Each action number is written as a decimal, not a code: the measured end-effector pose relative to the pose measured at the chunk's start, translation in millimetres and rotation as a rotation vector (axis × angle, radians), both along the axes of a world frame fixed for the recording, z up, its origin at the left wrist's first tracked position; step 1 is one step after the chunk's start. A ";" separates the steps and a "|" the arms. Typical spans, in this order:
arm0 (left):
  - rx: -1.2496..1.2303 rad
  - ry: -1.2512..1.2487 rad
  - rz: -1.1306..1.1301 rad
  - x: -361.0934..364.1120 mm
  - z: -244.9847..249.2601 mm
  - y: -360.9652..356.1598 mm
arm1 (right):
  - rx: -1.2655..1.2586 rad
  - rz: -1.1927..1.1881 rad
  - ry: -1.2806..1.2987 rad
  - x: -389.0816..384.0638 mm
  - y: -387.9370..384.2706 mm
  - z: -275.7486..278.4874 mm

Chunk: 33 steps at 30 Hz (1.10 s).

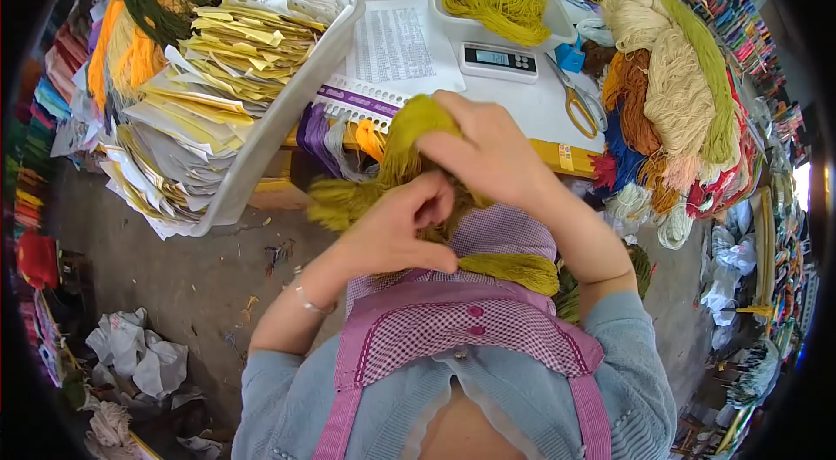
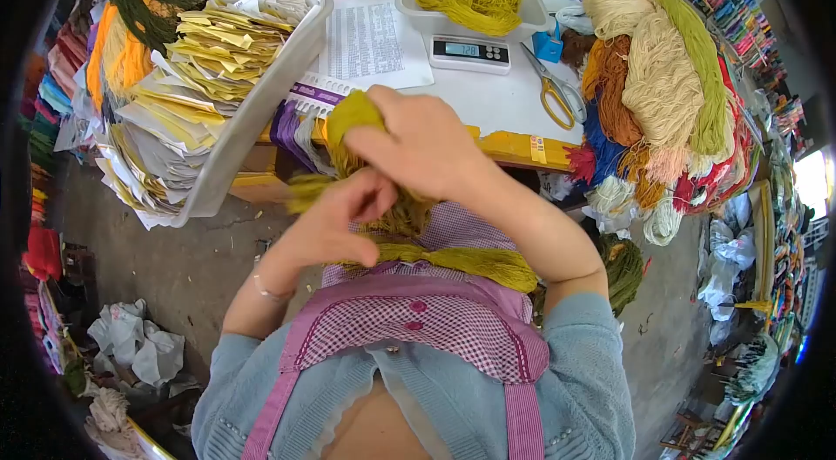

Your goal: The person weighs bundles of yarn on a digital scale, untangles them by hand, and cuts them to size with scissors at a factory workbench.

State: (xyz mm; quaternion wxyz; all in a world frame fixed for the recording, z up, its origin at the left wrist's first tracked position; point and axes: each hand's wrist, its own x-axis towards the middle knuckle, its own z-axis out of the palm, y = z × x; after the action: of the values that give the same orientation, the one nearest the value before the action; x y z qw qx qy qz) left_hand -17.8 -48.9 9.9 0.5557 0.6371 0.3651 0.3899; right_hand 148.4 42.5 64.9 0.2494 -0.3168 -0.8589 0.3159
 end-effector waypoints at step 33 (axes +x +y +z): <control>0.017 -0.383 0.478 3.4 12.0 30.9 | -0.424 0.067 0.377 14.7 6.8 -45.0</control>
State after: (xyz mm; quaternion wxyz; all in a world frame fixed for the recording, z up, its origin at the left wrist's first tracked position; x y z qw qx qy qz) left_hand -14.4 -18.0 21.9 0.5017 0.4526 0.3900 0.6256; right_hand 163.1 49.3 19.9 0.3222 -0.2688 -0.7222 0.5499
